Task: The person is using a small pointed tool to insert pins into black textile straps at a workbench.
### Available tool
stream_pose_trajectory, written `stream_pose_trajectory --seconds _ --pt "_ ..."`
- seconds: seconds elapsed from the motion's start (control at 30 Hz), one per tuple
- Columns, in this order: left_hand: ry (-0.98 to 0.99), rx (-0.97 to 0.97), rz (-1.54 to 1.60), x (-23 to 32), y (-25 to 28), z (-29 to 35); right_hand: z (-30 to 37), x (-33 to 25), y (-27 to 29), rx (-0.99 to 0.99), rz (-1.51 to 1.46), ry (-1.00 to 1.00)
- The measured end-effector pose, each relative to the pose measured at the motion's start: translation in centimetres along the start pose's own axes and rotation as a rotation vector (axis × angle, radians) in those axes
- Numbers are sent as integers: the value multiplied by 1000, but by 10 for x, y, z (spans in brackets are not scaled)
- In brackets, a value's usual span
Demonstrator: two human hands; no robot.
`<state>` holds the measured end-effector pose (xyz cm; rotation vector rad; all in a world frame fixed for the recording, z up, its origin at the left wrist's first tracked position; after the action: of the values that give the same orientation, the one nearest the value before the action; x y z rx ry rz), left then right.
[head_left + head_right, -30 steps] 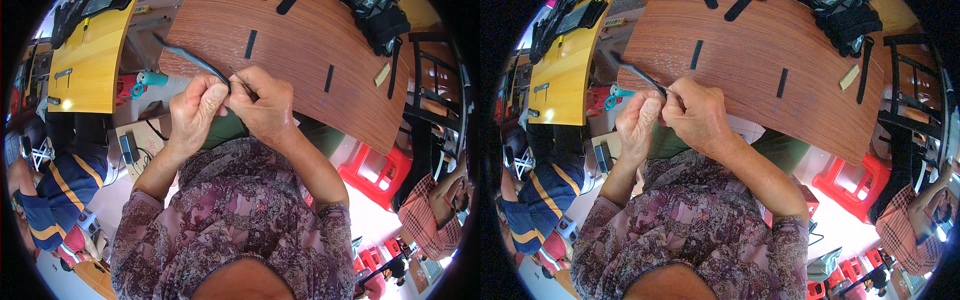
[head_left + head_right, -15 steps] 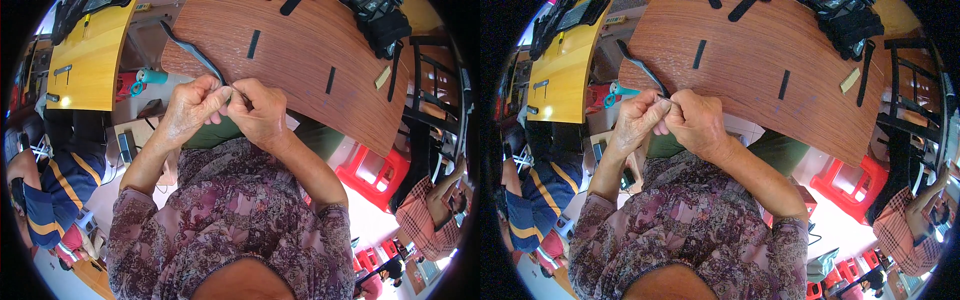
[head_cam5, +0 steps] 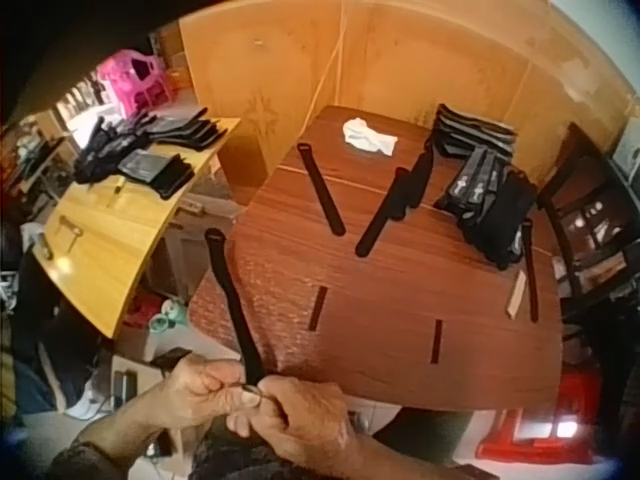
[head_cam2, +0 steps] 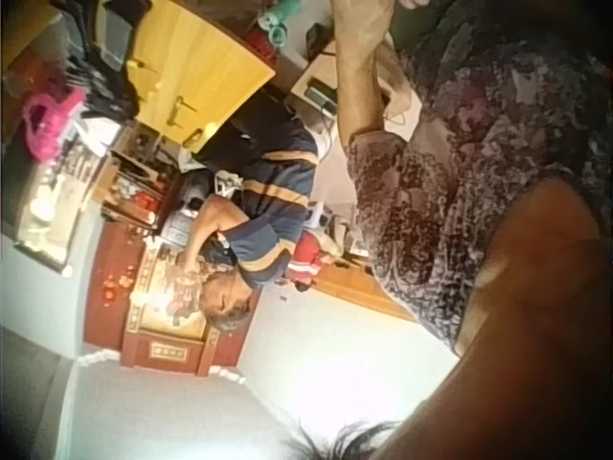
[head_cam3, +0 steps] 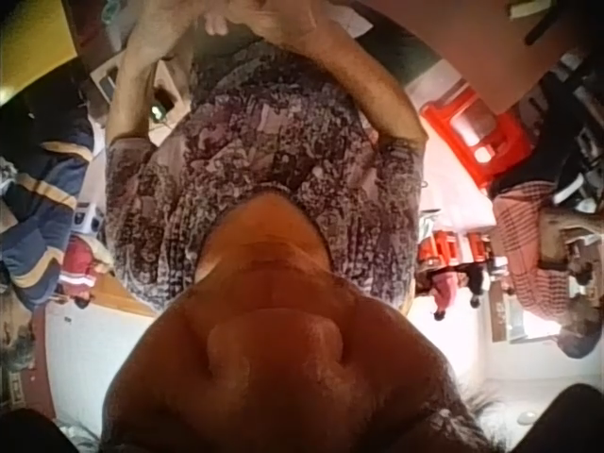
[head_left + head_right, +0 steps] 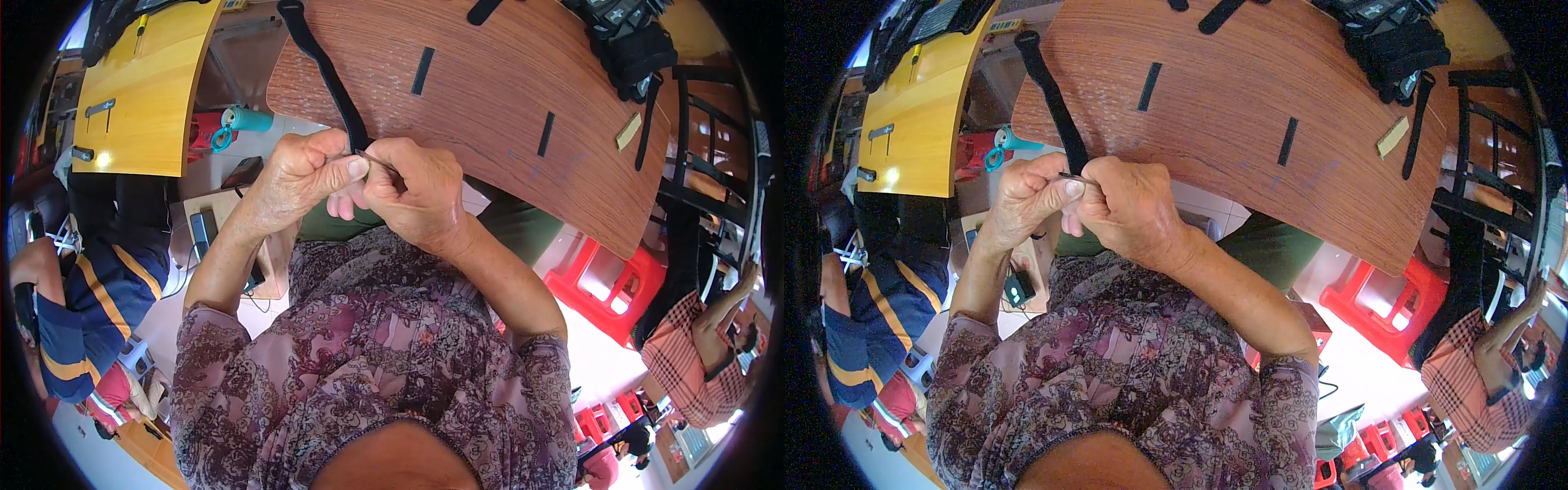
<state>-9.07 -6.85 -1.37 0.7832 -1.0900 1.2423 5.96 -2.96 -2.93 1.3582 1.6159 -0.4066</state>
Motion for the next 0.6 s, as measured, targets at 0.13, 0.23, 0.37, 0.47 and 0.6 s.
stream_pose_trajectory --seconds 0.13,0.23,0.37,0.47,0.6 --pt "31 73 -68 -2 -2 3 -3 -2 -2 -19 -14 6" --pt "29 116 -57 -4 -6 1 -4 -1 -4 -5 22 4" --pt "28 153 -22 -8 -8 0 -3 2 -2 -3 40 40" --pt "78 159 84 -6 -10 1 -3 2 -3 -36 -4 -6" --pt "75 146 207 -10 -4 4 -4 3 -7 -57 -76 -104"
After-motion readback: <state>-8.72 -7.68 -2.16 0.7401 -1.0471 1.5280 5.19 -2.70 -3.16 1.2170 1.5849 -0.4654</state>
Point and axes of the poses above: each hand's wrist, its own z-axis away from the middle knuckle, its own y-axis out of the back of the hand, x = y × z, the point moved 2 cm from there along -z, towards the middle knuckle, and after that the axes turned 1 degree about x, right-handed, at the moved point
